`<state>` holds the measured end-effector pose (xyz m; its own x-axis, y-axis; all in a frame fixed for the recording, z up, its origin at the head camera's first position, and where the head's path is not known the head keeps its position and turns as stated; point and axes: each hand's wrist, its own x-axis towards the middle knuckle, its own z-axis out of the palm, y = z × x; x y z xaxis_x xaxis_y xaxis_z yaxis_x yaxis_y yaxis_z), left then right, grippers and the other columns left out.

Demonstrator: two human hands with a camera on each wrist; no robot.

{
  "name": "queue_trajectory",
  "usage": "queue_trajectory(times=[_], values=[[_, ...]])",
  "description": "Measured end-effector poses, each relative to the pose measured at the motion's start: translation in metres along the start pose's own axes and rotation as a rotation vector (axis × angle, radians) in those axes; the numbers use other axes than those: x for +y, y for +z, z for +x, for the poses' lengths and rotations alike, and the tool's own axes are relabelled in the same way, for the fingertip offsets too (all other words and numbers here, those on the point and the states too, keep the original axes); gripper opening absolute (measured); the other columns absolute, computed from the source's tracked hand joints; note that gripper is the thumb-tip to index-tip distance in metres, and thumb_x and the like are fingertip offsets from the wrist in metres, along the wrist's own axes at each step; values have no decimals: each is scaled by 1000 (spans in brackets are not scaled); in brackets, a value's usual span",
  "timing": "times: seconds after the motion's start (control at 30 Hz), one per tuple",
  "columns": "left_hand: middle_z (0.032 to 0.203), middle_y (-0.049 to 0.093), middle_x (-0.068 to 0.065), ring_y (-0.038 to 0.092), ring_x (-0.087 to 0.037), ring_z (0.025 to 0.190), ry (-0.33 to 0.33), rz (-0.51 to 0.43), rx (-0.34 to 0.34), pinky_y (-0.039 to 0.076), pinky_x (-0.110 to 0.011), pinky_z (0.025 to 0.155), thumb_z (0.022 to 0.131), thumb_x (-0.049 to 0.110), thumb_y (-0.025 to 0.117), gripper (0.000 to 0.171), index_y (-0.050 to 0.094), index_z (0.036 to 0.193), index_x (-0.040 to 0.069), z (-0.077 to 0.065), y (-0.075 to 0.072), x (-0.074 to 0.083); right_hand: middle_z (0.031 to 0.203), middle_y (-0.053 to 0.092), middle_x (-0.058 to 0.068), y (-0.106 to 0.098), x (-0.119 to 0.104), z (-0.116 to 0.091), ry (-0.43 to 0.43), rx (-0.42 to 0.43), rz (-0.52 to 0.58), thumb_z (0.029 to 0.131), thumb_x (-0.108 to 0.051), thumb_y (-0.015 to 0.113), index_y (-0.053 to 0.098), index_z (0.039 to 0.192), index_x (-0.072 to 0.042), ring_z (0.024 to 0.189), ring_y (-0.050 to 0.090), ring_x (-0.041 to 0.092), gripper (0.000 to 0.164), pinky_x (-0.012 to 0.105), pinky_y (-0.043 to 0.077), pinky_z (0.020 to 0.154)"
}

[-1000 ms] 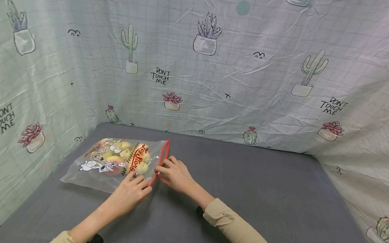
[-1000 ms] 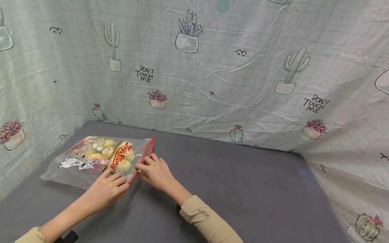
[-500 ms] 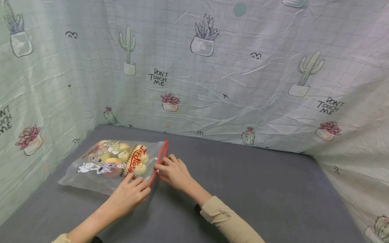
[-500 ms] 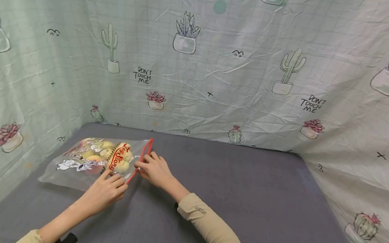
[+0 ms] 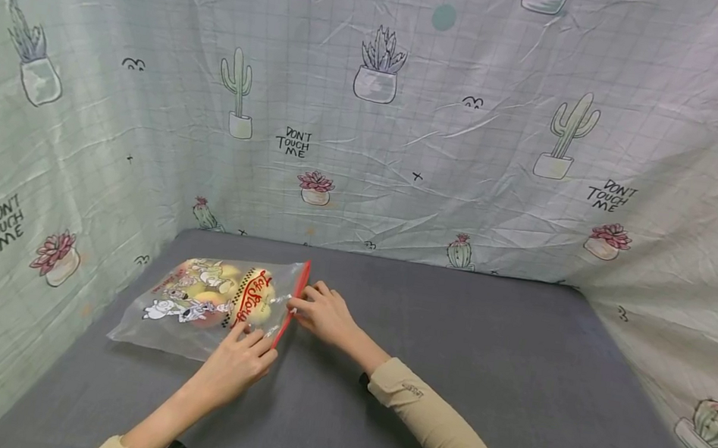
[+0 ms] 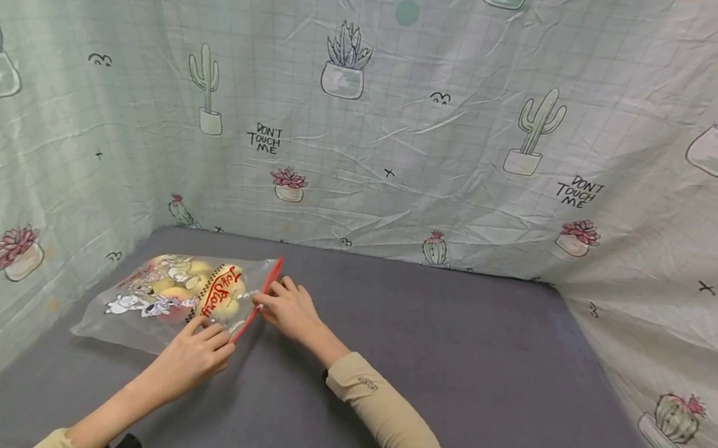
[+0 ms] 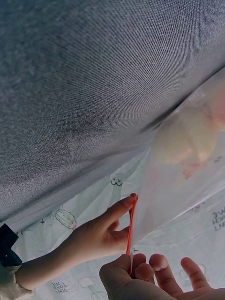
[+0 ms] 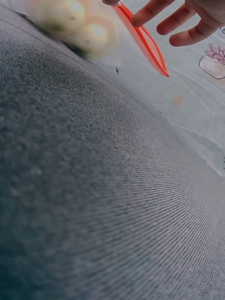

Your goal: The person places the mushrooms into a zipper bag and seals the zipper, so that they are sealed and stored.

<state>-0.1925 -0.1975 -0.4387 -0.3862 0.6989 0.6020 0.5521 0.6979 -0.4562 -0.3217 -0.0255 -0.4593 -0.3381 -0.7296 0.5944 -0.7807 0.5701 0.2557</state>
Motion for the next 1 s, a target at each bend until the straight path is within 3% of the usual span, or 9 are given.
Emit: queue_trajectory(times=[0.23,0.37,0.5,1.0], values=[[67,54,-1,52,-18,70,-6,11,-6,42,-40,74,57,19,74,23,53,65,12,-2,-2,1,87,57,-7,6,3,0,14,-2,-18,83,-36,59,62,91,-34,77,46,11,9,15,24,47],[66,53,-1,50,-18,67,-9,1,3,41,-39,71,68,17,57,8,53,64,12,-3,-1,0,86,56,-7,9,5,0,32,-19,-23,83,-38,58,62,90,-34,76,46,12,9,16,28,47],[65,52,-1,49,-18,66,-10,-4,24,40,-38,70,73,18,42,15,51,63,11,-4,1,0,88,56,-7,12,6,1,62,-64,-20,83,-37,58,62,93,-34,78,46,12,11,17,32,49],[64,51,-1,49,-17,66,-23,-2,57,42,-40,70,73,17,40,17,50,61,11,-2,1,2,88,57,-8,17,10,4,150,-115,19,83,-36,58,62,94,-36,76,44,10,12,15,26,48]])
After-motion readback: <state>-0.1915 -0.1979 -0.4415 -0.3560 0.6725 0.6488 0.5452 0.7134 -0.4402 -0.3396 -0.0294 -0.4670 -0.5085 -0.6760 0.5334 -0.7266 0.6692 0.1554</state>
